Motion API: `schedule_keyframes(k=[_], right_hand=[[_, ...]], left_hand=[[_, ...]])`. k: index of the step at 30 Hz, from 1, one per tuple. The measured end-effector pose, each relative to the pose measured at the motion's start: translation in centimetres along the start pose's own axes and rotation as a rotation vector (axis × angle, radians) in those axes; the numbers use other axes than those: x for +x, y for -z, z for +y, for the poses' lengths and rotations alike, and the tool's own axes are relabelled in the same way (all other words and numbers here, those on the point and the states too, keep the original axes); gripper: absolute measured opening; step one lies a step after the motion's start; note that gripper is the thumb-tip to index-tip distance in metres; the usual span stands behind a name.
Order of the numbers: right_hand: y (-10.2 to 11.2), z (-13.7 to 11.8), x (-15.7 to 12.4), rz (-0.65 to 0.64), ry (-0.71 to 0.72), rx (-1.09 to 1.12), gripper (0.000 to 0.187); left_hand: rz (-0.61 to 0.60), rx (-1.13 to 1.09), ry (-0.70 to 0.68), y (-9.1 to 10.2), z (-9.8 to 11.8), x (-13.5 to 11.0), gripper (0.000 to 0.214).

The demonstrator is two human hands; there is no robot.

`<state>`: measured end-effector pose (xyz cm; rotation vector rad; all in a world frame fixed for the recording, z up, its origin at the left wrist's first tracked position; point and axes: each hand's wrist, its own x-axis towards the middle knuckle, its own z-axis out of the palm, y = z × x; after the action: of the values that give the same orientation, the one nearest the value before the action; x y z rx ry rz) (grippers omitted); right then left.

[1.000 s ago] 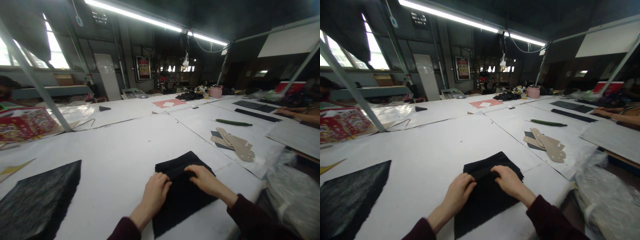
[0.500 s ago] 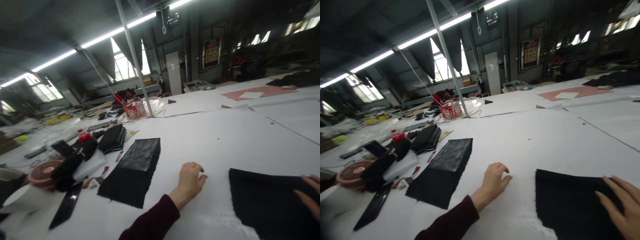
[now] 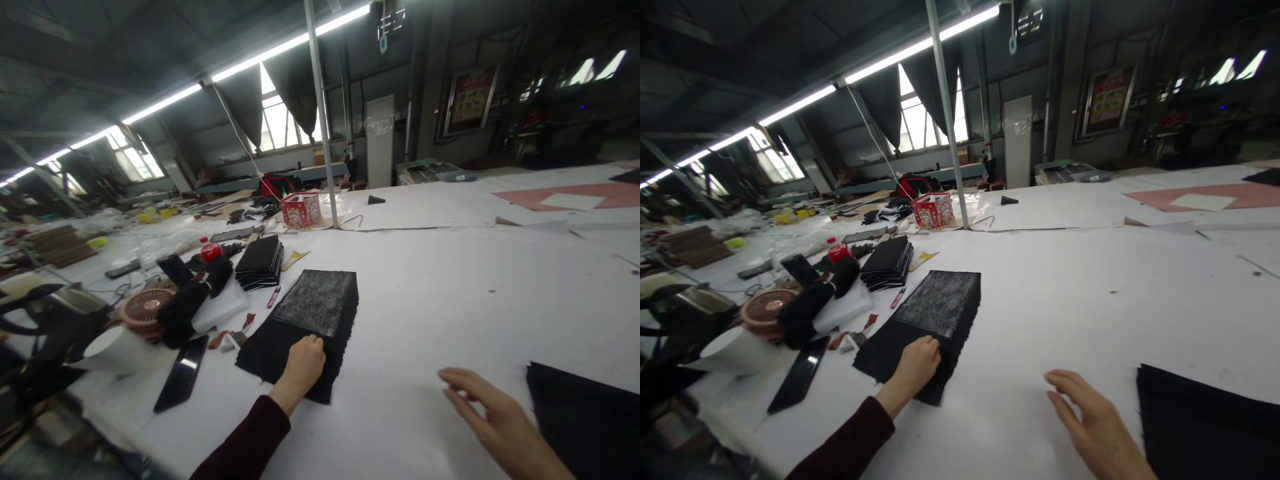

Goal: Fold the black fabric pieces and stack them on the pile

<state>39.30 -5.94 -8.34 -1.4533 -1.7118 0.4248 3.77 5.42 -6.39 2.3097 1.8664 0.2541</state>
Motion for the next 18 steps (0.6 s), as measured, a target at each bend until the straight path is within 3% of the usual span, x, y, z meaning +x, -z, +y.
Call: schedule_keyframes(k=[4,8,11,14,18], right_hand=[[-8.6,-5.9,4.3,-0.300,0.133,0.077,0.030],[-15.0,-9.0,7.6,-0.378,0.246,0.024,0.033],[-17.6,-9.5,9.1,-0.390,0.320,-0.092,0.037],[-18.8,-9.4,9.9,-0.391,0.341,-0.228,0.036],[-19.3,-9.2,9.7,-0.330,0.346,-0.253,0.037]], left_hand=[[-0.030,-0.178,0.005,0.6,-2.0,1.1,0.022],[-0.090,-0.434,-0.004,1.1,-4.2,2.2,0.023],[-0.113,-0.653,0.008,0.9,-5.0,2.7,0.018],[-0.104,-0.932,0.069,0.7,-5.7,3.0,0.008],[0.082,-1.408,0.257,2.0,-8.0,2.8,0.002]])
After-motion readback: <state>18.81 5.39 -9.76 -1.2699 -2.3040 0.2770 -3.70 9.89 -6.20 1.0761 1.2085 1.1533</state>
